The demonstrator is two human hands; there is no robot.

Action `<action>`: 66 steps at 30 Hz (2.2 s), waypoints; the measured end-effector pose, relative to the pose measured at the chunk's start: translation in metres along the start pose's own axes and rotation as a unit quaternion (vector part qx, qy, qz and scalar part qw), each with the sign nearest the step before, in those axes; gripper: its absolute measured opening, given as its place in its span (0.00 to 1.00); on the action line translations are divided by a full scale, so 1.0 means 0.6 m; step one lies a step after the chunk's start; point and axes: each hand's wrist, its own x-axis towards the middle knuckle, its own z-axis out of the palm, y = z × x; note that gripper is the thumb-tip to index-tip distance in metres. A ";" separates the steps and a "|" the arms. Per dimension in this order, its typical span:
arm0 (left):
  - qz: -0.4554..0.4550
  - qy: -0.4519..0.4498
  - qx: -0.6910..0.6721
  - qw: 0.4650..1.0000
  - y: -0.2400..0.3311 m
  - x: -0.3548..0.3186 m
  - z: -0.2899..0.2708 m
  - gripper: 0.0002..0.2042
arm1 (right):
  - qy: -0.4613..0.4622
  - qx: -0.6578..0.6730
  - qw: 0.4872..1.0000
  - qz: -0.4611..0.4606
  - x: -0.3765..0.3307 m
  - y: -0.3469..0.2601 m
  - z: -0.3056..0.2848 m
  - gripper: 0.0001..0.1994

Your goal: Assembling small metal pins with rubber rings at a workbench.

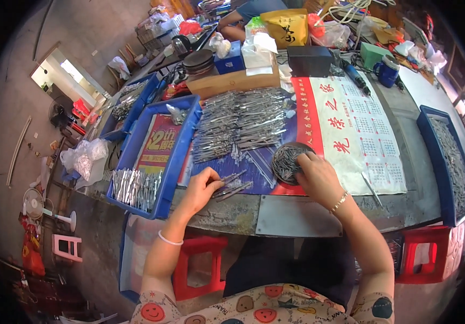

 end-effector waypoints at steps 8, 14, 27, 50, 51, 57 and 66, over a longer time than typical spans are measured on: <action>0.009 0.116 -0.128 0.985 0.051 -0.078 -0.016 0.05 | -0.034 -0.194 0.980 0.002 0.054 0.005 0.040 0.06; -0.036 0.082 -0.341 0.936 0.103 -0.181 0.023 0.07 | -0.033 -0.208 0.978 0.003 0.062 0.017 0.048 0.05; -0.135 -0.102 -0.505 0.846 0.173 -0.259 0.142 0.09 | 0.029 -0.042 0.998 0.029 0.045 0.038 0.035 0.06; -0.136 -0.137 -0.499 0.845 0.213 -0.237 0.174 0.09 | -0.071 0.712 0.671 0.195 -0.183 -0.060 0.001 0.06; -0.129 -0.145 -0.490 0.850 0.211 -0.234 0.174 0.09 | -0.077 0.752 0.624 0.199 -0.189 -0.063 0.006 0.06; -0.139 -0.153 -0.471 0.858 0.207 -0.242 0.177 0.09 | -0.111 0.779 0.565 0.250 -0.205 -0.074 0.007 0.07; -0.132 -0.135 -0.454 0.871 0.199 -0.255 0.172 0.08 | -0.164 0.670 0.690 0.217 -0.219 -0.088 -0.024 0.05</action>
